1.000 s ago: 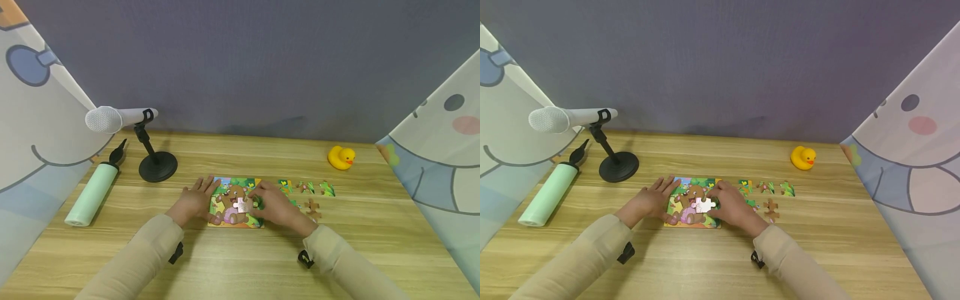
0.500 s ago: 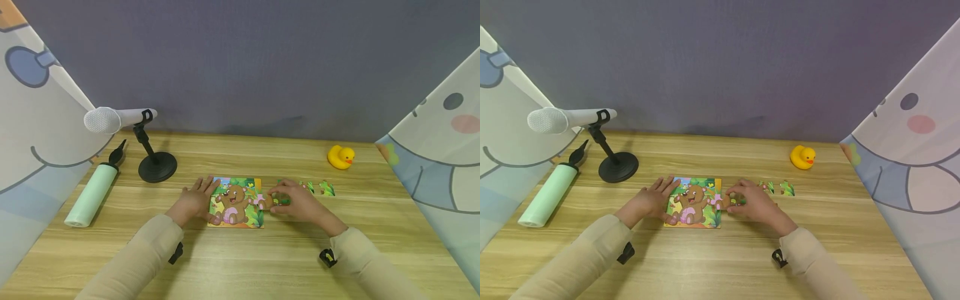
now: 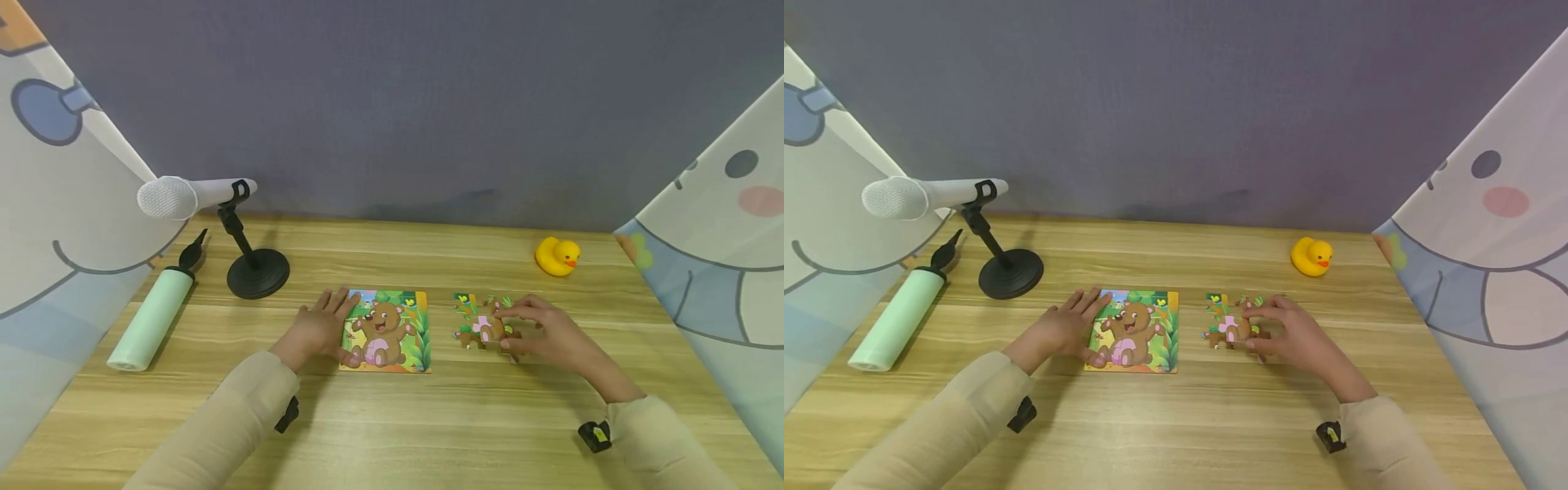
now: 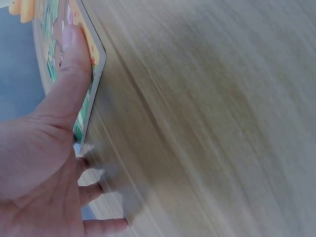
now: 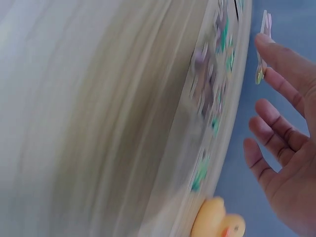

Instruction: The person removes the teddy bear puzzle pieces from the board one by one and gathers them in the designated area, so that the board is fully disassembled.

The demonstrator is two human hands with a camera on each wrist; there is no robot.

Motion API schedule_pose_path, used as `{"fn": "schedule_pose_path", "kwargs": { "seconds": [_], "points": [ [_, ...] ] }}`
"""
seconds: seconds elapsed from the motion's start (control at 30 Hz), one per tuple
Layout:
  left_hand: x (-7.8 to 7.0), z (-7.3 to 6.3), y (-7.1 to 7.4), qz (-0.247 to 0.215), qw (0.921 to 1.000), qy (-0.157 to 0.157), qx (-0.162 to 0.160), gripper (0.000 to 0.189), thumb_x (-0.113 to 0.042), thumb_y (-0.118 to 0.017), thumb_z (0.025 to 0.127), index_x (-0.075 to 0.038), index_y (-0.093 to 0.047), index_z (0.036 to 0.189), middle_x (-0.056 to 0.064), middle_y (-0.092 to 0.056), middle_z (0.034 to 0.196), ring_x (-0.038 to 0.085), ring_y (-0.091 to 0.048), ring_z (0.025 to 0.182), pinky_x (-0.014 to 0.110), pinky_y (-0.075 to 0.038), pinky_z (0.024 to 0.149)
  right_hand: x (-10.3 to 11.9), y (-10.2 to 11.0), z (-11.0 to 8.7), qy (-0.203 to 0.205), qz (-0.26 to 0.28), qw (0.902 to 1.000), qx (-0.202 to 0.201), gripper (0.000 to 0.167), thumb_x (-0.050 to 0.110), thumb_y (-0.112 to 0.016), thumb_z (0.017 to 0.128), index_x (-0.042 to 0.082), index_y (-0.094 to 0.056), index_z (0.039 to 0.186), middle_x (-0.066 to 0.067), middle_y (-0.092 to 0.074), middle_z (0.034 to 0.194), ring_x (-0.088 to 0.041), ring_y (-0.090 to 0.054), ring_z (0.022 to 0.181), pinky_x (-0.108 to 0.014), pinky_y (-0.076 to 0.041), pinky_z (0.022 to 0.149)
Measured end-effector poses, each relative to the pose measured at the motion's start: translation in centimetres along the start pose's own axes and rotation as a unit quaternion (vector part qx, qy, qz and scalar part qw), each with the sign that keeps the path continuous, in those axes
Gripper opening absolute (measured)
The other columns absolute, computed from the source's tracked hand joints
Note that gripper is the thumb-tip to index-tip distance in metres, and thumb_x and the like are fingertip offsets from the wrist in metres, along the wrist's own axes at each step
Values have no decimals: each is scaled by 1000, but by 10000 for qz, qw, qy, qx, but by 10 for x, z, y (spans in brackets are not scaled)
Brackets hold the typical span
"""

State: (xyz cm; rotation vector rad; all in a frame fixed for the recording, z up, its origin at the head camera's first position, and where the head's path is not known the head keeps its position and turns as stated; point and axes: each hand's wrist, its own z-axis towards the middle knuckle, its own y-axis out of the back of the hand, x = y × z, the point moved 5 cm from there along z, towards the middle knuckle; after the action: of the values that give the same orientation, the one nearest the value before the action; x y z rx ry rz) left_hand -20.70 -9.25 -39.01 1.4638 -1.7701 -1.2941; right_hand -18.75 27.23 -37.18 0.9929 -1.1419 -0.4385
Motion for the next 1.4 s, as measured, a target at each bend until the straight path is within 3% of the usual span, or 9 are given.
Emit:
{"fn": "schedule_pose_path", "kwargs": {
  "seconds": [0.33,0.67,0.8,0.93,1.23,1.4],
  "points": [
    [-1,0,0,-97,9998,-145,-136,124,-53,-87,72,-5,-18,162,22,-10,168,48,-15,151,74,-27,110,-32,23,-30,-220,-400,9984,-343,43,24,-86,83,13,-73,123,-8,-64,116,-24,-59,95,-33,-51,71],
    [-1,2,-1,-151,9991,-268,-291,125,-52,-89,69,-3,-21,161,25,-15,166,52,-20,149,76,-32,104,-68,31,-50,-648,-423,9968,-186,43,22,-86,84,10,-73,122,0,-62,104,-8,-52,90,-25,-48,67],
    [-1,1,0,-199,9990,-263,-307,125,-51,-90,68,-2,-22,161,25,-15,166,52,-20,148,77,-32,104,-77,29,-53,-916,-411,9949,88,45,25,-85,85,8,-72,124,-4,-62,107,-14,-54,93,-28,-48,68],
    [0,2,-1,-229,9989,-233,-324,125,-51,-90,67,-3,-22,161,25,-14,166,52,-20,148,77,-31,104,-82,26,-53,-1029,-448,9933,267,48,27,-85,85,6,-72,125,-10,-63,112,-25,-58,98,-38,-50,74],
    [3,4,-4,-295,9990,-182,-294,125,-50,-90,68,-5,-20,162,23,-12,167,52,-17,149,81,-30,101,-81,24,-51,-896,-602,9938,266,48,27,-86,83,5,-73,123,-12,-66,111,-27,-61,97,-46,-51,78],
    [4,5,-4,-275,9990,-154,-313,126,-51,-90,68,-6,-19,162,22,-11,168,51,-17,150,83,-30,98,-82,25,-48,-841,-689,9935,344,50,28,-88,81,5,-73,123,-11,-65,110,-25,-60,96,-44,-51,78]
  ]
}}
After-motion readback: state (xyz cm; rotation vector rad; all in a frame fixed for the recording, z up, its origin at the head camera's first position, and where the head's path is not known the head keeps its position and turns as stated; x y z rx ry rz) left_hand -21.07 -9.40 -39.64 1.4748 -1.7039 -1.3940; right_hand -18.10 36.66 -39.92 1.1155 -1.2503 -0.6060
